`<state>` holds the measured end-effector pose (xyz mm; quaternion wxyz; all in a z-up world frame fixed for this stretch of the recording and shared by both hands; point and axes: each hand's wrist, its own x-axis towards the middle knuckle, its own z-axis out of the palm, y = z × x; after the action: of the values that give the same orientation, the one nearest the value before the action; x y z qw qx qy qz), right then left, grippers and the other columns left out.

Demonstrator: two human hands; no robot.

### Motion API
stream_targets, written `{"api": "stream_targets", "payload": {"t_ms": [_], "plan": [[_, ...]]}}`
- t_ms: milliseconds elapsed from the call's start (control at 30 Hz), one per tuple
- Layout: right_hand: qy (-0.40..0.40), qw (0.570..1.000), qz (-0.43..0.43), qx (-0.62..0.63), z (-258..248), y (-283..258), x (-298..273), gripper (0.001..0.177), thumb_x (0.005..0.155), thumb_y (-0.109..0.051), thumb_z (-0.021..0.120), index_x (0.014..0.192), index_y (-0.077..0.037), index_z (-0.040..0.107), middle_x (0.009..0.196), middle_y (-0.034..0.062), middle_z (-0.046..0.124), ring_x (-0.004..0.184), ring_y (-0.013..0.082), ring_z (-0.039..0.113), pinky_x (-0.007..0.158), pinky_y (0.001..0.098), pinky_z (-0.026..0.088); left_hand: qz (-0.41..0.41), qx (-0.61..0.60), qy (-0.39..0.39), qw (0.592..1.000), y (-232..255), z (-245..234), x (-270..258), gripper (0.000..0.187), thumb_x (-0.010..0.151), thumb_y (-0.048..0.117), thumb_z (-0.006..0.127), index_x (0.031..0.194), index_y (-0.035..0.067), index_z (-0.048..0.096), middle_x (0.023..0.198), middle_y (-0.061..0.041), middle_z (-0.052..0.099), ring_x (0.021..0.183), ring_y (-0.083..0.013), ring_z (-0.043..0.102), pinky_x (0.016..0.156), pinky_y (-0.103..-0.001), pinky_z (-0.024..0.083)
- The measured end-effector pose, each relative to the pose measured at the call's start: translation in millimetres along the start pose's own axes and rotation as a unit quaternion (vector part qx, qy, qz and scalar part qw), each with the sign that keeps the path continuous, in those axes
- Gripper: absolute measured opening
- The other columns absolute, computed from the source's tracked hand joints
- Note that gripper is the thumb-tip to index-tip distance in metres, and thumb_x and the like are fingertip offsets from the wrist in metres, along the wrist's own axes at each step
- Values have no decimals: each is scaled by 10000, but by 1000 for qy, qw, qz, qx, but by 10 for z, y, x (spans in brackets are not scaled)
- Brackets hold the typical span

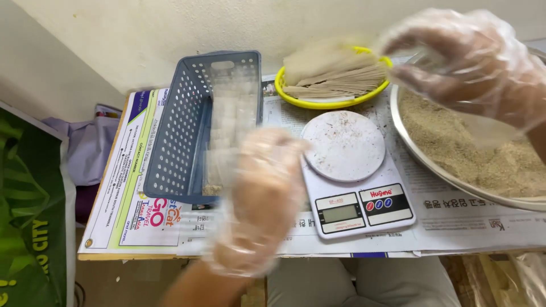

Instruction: Packaging powder into small plastic bags using a scoop and a digital scale

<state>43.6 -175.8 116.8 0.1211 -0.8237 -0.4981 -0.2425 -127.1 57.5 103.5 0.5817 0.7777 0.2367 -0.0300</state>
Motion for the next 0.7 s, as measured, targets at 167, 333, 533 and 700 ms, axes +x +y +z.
{"api": "stream_targets", "payload": {"t_ms": [167,333,533,700], "plan": [[-148,924,336,106,91,250,-492,267,987,-157,684,1248,-128,730,1137,124,757,938,259,748,805,350,627,1,563,73,823,41,-875,538,784,788,424,869,1420,173,479,1311,-149,584,1197,-335,604,1021,-516,513],[-69,881,394,254,224,211,-699,258,924,-93,727,1173,-157,757,1117,-2,738,978,130,654,923,268,497,-204,670,-107,706,-144,-956,1075,661,721,543,926,1167,101,720,1121,-68,752,1015,-259,715,893,-397,548],[-77,872,402,270,313,282,-779,270,905,-161,755,1173,-184,778,933,0,687,861,118,586,836,265,453,-262,753,-121,592,-411,-708,1191,946,647,928,723,1369,321,662,1478,86,618,1410,-256,547,1204,-410,328],[-117,872,410,242,373,331,-794,293,892,-216,755,1184,-227,783,927,3,691,861,137,600,860,284,448,-242,715,-171,633,-324,-644,1190,701,708,818,699,1316,470,686,1424,183,640,1358,-179,593,1163,-470,370]]}}
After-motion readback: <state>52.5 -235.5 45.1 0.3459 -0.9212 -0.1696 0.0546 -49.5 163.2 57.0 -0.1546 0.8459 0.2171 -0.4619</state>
